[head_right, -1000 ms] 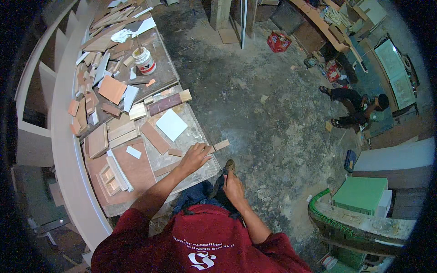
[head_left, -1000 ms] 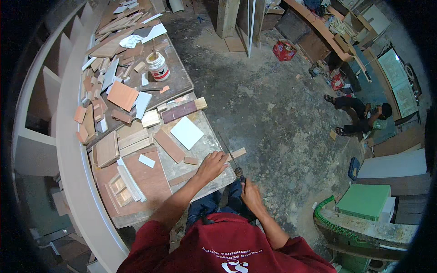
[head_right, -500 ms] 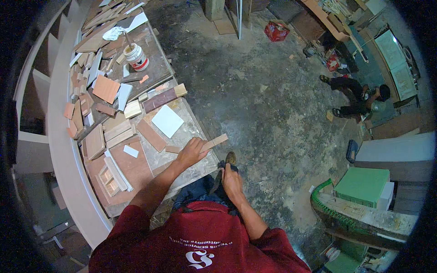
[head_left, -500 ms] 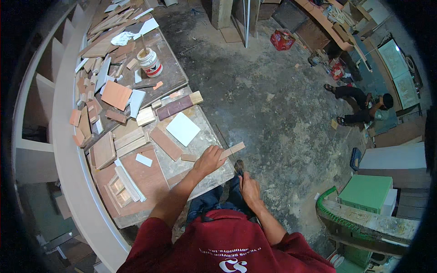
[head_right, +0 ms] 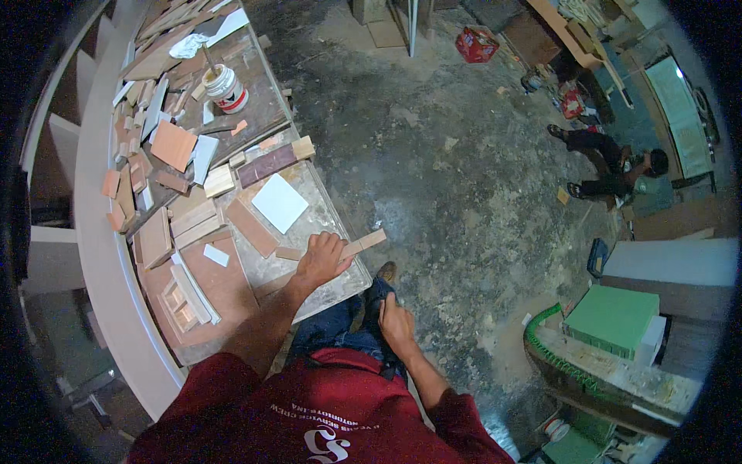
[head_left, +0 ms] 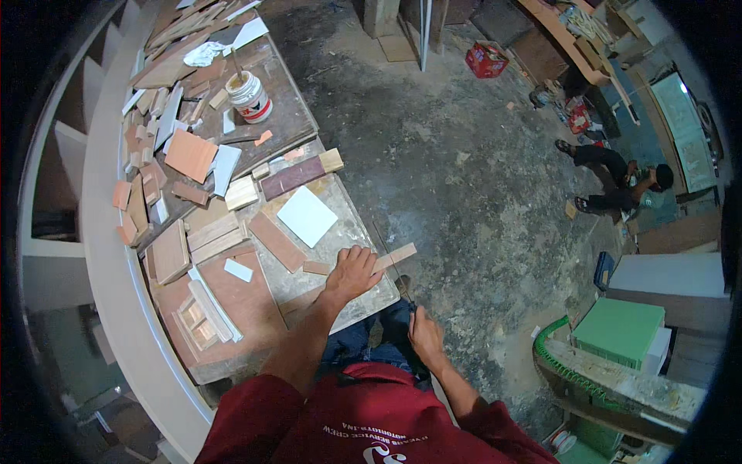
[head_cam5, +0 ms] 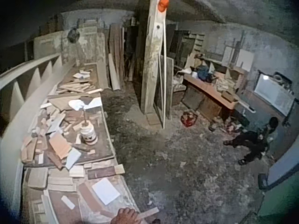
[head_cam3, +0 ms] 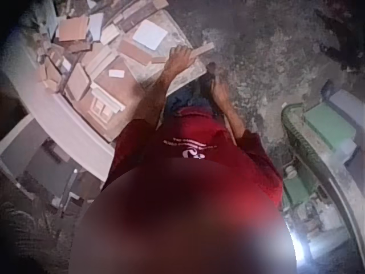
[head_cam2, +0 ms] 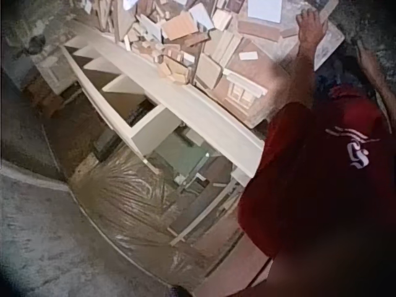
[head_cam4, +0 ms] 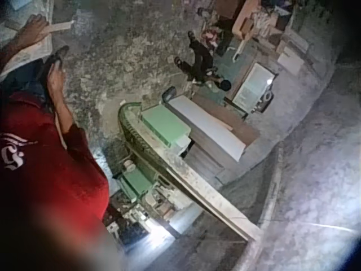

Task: Cutting a small piece of wood using a small saw.

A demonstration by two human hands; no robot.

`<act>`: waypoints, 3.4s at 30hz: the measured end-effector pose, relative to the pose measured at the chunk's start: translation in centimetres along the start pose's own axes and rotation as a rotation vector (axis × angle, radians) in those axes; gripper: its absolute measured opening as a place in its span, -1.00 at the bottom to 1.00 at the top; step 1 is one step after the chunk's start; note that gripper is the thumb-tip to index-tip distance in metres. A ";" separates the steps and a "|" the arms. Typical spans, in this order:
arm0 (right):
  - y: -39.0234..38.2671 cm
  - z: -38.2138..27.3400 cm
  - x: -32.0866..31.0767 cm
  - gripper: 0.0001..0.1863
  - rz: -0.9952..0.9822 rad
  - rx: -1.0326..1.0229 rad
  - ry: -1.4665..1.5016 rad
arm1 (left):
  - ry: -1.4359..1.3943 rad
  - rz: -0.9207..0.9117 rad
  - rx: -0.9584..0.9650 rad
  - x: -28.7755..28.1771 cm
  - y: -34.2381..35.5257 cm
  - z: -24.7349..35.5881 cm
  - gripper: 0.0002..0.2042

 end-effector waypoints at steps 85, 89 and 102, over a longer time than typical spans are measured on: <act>5.7 -0.1 2.1 -0.71 -0.127 0.009 0.070 | -0.207 0.013 -0.226 1.2 1.2 -2.9 -0.56; 0.9 3.6 3.0 -0.56 -0.206 0.006 0.013 | -0.228 0.049 -0.198 0.5 1.2 -3.0 -0.58; 0.9 4.0 3.0 -0.76 -0.216 0.051 0.005 | -0.234 0.026 -0.156 0.4 1.6 -2.4 -0.56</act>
Point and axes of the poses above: each hand's wrist, its own y-axis towards the middle knuckle, its own x-axis out of the palm, z = x × y, the point moved 10 cm from there along y, towards the middle knuckle, and after that the axes turned 1 degree about y, right-handed, at the moved point
